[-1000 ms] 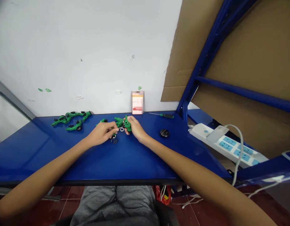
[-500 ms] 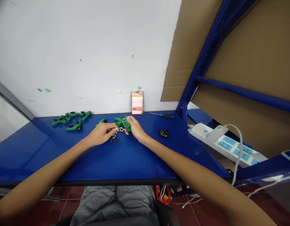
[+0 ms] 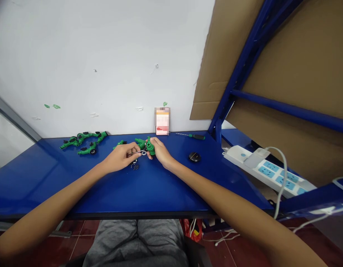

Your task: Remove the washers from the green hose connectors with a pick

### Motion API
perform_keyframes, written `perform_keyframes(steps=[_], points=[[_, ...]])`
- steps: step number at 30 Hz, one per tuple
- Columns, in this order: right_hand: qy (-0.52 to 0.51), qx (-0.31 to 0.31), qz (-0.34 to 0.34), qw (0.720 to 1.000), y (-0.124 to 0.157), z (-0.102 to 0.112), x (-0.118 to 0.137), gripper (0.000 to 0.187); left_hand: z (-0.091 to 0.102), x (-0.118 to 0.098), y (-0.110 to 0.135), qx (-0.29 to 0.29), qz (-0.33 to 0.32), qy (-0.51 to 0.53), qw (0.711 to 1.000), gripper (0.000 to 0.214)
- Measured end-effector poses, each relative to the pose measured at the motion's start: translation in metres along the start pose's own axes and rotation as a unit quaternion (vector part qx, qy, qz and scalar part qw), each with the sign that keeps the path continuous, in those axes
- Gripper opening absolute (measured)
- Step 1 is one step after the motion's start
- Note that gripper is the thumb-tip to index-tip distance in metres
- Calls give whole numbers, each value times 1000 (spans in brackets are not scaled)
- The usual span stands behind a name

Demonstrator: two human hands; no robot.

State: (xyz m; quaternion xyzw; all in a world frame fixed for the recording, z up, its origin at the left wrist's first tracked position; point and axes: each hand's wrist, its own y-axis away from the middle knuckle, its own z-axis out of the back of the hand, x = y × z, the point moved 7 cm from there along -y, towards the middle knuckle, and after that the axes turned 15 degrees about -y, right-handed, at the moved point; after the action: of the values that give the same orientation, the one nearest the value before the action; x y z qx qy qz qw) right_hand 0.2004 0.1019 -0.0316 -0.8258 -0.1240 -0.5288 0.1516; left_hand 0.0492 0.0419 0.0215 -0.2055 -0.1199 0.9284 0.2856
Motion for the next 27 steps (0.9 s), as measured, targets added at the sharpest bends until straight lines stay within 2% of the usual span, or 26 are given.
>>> perform_keyframes(steps=[3,7,11,14,20,23,27], points=[[1,3,3,1000,-1,1,0,46,1,-2,0,1,-10,2,1000,15],[24,4,20,999,-2,3,1,51,3,-3,-1,3,-13,-9,1000,29],[86,1,80,993,1,1,11,52,5,1,0,-22,38,46,998,16],[102,10,106,989,5,-4,17,49,8,-5,2,-52,27,69,996,27],[116,32,100,988,7,-9,11,46,8,-19,7,-107,-29,20,994,11],[133,28,100,986,9,-10,11,47,3,-18,7,-116,-23,7,993,4],[179,10,108,978,12,-12,17,47,-1,-14,6,-115,-8,12,993,9]])
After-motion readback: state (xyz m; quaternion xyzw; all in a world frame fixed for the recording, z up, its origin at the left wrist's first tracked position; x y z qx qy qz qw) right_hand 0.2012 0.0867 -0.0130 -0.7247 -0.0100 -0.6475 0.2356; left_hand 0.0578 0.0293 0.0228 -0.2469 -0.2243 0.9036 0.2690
